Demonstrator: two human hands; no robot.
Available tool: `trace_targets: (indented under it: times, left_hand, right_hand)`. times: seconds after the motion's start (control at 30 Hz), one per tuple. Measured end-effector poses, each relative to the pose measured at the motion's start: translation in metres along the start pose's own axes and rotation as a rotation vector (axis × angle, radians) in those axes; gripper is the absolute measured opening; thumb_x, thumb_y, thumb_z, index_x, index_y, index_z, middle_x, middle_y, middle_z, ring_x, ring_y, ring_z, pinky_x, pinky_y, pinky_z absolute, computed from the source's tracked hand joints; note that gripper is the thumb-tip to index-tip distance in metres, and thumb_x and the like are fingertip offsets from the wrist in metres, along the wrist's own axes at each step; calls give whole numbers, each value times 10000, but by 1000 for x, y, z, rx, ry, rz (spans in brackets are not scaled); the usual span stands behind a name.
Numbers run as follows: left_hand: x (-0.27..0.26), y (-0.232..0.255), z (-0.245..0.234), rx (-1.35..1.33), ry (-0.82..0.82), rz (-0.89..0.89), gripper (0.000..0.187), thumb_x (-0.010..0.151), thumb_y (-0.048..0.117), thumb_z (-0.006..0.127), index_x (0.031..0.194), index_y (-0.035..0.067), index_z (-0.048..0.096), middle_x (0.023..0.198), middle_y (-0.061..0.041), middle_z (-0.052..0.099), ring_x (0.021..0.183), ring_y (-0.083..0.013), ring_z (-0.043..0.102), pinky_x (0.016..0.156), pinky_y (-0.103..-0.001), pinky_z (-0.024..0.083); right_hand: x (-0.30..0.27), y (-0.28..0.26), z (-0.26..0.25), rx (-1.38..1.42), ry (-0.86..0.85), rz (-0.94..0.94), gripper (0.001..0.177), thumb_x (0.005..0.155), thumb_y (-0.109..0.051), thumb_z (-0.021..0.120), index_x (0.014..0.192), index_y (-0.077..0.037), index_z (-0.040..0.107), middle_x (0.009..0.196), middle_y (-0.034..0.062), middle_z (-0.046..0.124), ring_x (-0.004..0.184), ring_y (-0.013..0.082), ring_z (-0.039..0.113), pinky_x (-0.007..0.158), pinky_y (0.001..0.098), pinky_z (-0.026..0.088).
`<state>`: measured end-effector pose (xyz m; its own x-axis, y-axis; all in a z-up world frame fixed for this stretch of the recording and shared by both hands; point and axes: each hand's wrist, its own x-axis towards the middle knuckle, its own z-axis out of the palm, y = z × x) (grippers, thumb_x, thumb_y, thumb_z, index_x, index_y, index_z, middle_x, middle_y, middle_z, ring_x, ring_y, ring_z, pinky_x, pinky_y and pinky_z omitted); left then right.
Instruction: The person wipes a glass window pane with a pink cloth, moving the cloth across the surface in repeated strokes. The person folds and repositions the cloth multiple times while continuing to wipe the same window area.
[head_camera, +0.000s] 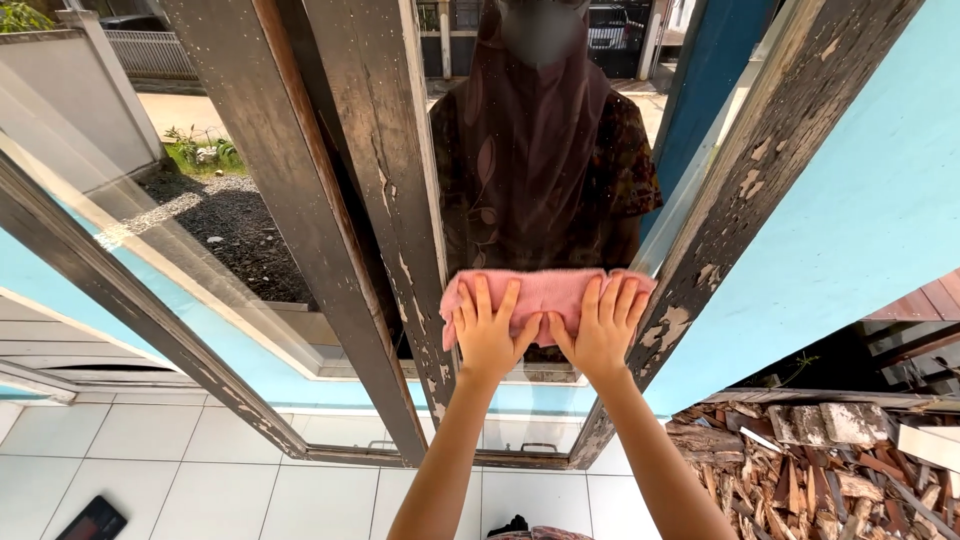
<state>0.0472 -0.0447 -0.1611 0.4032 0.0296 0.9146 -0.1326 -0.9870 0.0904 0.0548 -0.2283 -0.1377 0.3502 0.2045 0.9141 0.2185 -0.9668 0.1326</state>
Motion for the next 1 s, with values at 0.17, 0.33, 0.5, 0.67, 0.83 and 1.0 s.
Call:
trace_targets:
  times: [0.17,0.33,0.5,0.67,0.83,1.0]
  left_hand:
    - [-40,-3,12,-18,-38,-8,743,826,715,535,1479,360,510,1592,-178,378,1433,-475,342,1132,-525,239]
    - [-39,-2,13,-7,-42,-3,748,835,714,519,1490,354,495,1602,-191,358,1443,-491,318,1147,-546,207]
    - [-16,-1,6,-7,-27,12,731,837,714,514,1472,352,516,1582,-197,383,1435,-499,335,1138,-546,226]
    - [27,2,-4,-18,6,20,717,850,715,494,1465,350,526,1582,-194,388,1449,-484,325,1141,-551,219]
    - [88,6,-27,-22,30,40,720,864,703,491,1490,348,496,1585,-195,383,1447,-481,333,1115,-530,268]
    - [149,10,-48,-41,80,57,720,871,690,487,1501,342,488,1590,-191,383,1458,-472,327,1119,-514,272]
  right_hand:
    - [-35,-4,8,24,-43,8,851,908,-631,479,1401,59,548,1485,347,450,1455,555,293,1166,698,202]
    - [-35,-5,6,30,-56,12,851,900,-618,503,1405,65,541,1490,349,445,1459,555,287,1169,697,187]
    - [-16,-3,2,37,-42,15,858,902,-613,515,1410,78,533,1505,350,429,1467,551,270,1169,698,174]
    - [23,5,-6,30,-6,6,873,924,-630,491,1429,81,533,1516,345,432,1464,540,283,1168,691,182]
    - [76,13,-19,17,33,-3,888,917,-643,493,1445,70,535,1525,327,442,1466,522,299,1184,667,168]
    - [134,20,-38,12,96,-11,884,920,-640,494,1456,62,537,1541,307,443,1477,496,299,1197,644,163]
